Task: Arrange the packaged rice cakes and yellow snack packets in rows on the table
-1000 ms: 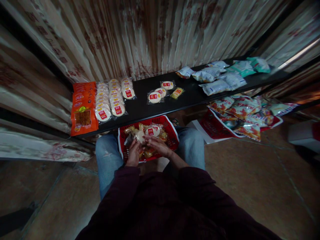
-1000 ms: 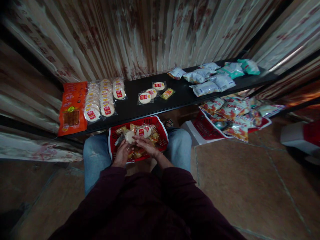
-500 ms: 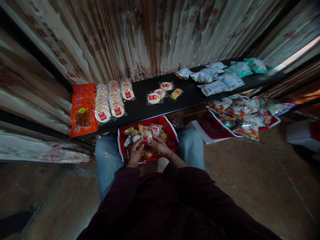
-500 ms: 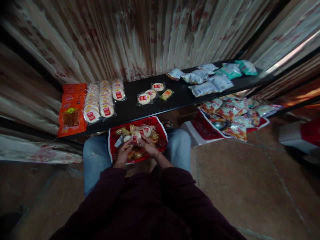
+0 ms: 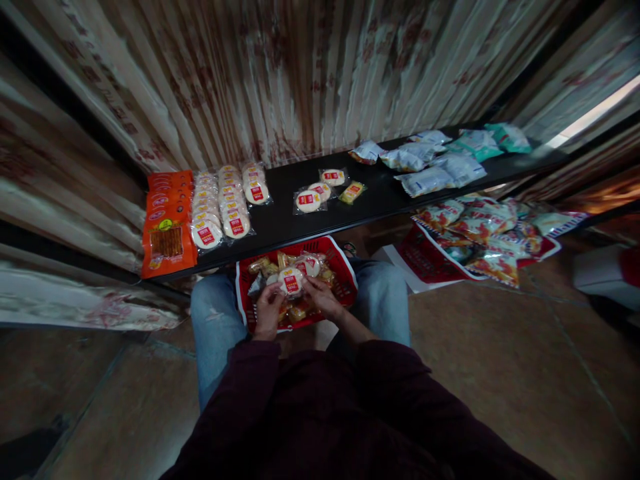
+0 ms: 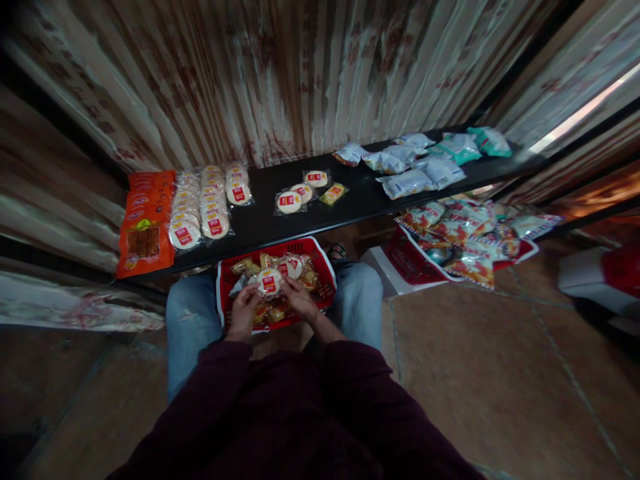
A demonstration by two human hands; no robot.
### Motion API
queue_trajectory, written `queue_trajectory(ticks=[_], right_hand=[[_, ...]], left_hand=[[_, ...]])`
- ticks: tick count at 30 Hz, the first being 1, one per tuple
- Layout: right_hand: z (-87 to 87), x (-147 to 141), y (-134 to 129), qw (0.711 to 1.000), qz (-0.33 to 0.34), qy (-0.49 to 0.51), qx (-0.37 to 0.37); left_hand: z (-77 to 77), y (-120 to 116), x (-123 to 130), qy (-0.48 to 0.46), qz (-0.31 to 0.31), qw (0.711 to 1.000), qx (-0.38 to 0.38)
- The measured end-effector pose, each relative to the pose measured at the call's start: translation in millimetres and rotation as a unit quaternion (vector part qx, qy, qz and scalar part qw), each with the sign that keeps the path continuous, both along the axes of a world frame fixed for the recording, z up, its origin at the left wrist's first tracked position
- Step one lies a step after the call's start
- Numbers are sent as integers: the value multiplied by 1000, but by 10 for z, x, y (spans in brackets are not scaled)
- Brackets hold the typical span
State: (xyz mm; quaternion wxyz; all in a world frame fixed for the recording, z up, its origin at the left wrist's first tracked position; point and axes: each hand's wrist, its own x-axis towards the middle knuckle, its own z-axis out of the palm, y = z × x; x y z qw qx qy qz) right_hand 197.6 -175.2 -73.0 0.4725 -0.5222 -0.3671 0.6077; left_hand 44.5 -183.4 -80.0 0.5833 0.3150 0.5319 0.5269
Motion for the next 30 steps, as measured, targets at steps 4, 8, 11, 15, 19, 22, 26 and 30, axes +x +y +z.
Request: queue_trajectory(ticks=[4,8,11,15,19,22,26,30], right_hand=[[103,-6,-8,1000,0,9,14],[174,4,19,999,-15,-17,31],[234,3,48,997,-24,-39,68],[332,1,116,989,-34,-97,106],[459,-5,260,974,-47,-161,151],[563,-42,407,960,-61,-189,195],[646,-104,617,950,-76,-218,209],[669,-116,844,944,-72,-246,206]], left_hand=[[9,16,8,77,-6,996,43],[53,26,30,161,-9,981,105],[115,37,37,232,0,961,150],[290,70,37,315,31,925,210],[537,140,43,370,66,893,247],[684,234,42,396,79,875,269],[794,396,30,413,87,858,292],[861,565,33,419,98,853,296]])
